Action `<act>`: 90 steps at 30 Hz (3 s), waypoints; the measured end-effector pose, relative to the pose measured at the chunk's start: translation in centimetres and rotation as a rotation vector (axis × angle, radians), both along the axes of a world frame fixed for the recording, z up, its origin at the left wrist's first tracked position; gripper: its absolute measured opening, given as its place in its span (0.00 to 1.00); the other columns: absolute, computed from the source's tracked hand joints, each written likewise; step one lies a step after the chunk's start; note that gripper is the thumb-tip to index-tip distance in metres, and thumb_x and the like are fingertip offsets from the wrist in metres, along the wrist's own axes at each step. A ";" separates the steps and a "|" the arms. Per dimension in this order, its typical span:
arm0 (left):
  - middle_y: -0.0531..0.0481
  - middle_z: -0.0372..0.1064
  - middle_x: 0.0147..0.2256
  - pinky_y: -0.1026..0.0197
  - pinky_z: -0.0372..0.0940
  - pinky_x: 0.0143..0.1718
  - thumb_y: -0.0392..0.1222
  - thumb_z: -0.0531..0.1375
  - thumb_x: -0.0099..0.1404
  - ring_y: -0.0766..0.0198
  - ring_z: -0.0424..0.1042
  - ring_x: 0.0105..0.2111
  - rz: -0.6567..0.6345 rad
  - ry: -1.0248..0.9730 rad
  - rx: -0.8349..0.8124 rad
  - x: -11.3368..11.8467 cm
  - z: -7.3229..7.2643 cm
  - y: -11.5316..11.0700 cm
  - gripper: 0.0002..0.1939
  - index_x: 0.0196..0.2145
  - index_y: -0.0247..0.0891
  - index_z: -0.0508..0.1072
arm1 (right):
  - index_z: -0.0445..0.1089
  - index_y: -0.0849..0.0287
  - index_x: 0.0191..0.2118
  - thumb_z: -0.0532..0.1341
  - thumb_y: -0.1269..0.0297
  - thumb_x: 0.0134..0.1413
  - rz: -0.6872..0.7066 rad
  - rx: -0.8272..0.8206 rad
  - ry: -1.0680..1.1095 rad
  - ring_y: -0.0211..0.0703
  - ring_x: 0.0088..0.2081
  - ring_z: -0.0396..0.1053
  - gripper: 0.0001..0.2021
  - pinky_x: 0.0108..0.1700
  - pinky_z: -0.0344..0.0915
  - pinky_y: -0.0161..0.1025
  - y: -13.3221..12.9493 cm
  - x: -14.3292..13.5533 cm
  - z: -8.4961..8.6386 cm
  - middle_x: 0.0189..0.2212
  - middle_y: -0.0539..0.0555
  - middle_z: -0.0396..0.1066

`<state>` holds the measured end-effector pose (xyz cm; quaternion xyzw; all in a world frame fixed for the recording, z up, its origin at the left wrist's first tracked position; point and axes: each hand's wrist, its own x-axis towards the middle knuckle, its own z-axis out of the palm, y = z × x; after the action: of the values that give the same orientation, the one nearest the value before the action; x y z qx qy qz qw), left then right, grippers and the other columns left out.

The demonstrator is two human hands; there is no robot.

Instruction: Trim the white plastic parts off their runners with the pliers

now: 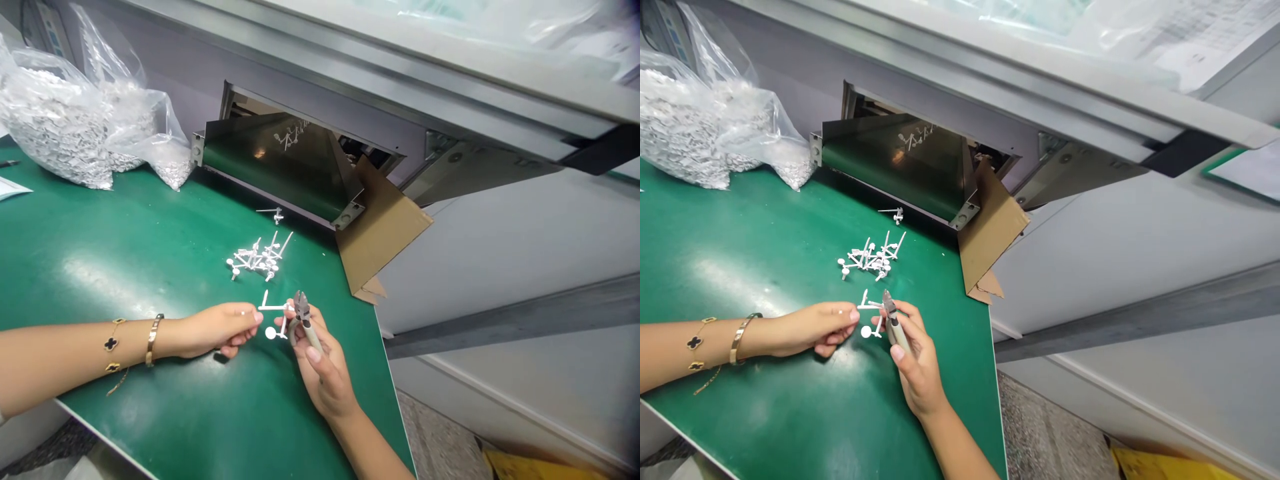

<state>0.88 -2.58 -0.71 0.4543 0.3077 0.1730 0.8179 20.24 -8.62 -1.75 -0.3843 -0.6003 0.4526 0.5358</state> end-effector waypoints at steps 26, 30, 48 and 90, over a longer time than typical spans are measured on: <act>0.61 0.47 0.19 0.70 0.47 0.17 0.54 0.52 0.61 0.76 0.46 0.17 0.247 -0.038 0.311 -0.1 -0.1 0.4 0.16 0.32 0.37 0.58 | 0.66 0.55 0.47 0.58 0.60 0.54 -0.056 -0.007 -0.428 0.42 0.36 0.64 0.14 0.39 0.64 0.36 0.4 -0.2 -0.4 0.40 0.54 0.64; 0.61 0.47 0.18 0.70 0.46 0.17 0.56 0.51 0.61 0.75 0.46 0.17 0.230 -0.032 0.343 -0.1 -0.3 0.5 0.17 0.32 0.37 0.59 | 0.66 0.55 0.46 0.58 0.60 0.54 -0.048 -0.012 -0.419 0.42 0.36 0.64 0.14 0.39 0.65 0.36 0.5 -0.1 -0.3 0.39 0.54 0.65; 0.59 0.49 0.19 0.70 0.49 0.19 0.54 0.50 0.63 0.74 0.50 0.18 0.227 0.017 0.496 -0.4 -0.8 0.8 0.16 0.30 0.38 0.59 | 0.67 0.56 0.46 0.58 0.61 0.53 -0.062 -0.004 -0.459 0.43 0.38 0.64 0.13 0.39 0.63 0.35 0.4 0.0 -0.2 0.38 0.54 0.65; 0.58 0.50 0.21 0.69 0.49 0.17 0.45 0.52 0.61 0.75 0.50 0.17 0.264 -0.095 0.009 0.1 -0.2 1.0 0.09 0.29 0.37 0.59 | 0.66 0.60 0.39 0.55 0.56 0.52 -0.159 -0.048 -0.544 0.43 0.29 0.66 0.14 0.28 0.62 0.34 0.3 0.1 0.2 0.28 0.53 0.67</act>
<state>0.94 -1.63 -0.86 0.4050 0.3251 0.3019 0.7995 20.37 -8.32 -1.58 -0.5501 -0.6790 0.3037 0.3796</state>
